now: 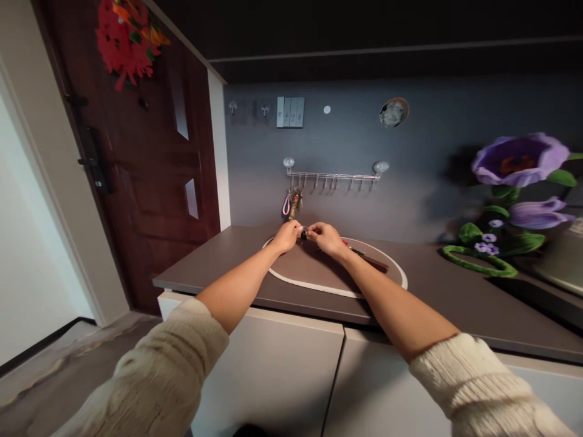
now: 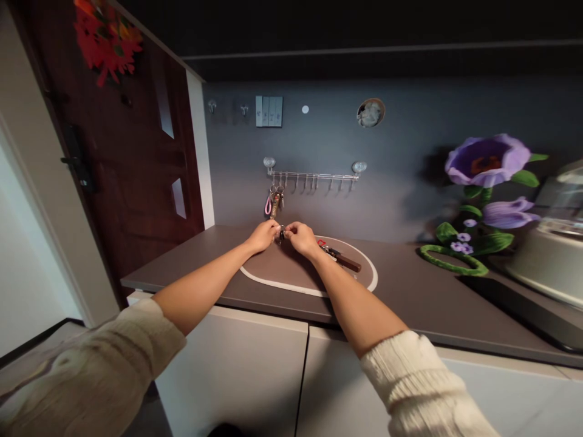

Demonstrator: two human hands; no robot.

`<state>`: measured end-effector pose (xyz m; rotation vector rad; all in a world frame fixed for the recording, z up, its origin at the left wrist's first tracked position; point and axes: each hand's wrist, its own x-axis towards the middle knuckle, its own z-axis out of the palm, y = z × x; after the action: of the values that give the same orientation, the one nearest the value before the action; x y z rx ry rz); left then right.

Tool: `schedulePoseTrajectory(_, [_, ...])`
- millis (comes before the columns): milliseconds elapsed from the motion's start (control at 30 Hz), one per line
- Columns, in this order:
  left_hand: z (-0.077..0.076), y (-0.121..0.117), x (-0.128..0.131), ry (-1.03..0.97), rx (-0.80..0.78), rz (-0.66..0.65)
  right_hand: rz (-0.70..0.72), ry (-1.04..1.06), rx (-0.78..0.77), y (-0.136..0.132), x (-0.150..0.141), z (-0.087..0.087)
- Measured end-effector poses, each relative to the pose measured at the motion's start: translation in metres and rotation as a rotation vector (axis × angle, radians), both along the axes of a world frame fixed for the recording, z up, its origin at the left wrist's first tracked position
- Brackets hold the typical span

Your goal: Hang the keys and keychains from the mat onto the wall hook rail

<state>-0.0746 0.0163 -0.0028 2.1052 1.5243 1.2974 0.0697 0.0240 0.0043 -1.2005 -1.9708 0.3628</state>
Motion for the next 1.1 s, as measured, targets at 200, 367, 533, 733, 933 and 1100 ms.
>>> schedulePoseTrajectory(200, [-0.001, 0.003, -0.002, -0.075, -0.002, -0.024, 0.141, 0.213, -0.061, 0.003, -0.001, -0.004])
schedulePoseTrajectory(367, [0.002, 0.001, 0.000, -0.085, 0.041, -0.031, 0.190, 0.288, -0.055, 0.004, -0.001, -0.004])
schedulePoseTrajectory(533, [0.002, 0.000, 0.001, -0.063, 0.099, -0.044, 0.188, 0.265, -0.043, 0.002, -0.001, -0.004])
schedulePoseTrajectory(733, [-0.001, 0.002, 0.002, -0.003, 0.179, -0.021, 0.059, 0.144, 0.094, -0.001, 0.002, -0.001])
schedulePoseTrajectory(933, [-0.003, 0.004, 0.003, 0.107, 0.180, 0.083, -0.019, 0.097, 0.150, 0.000, 0.003, 0.002])
schedulePoseTrajectory(1100, [-0.002, -0.002, 0.004, 0.224, 0.074, 0.211, -0.086, 0.105, 0.158, 0.003, 0.001, 0.014])
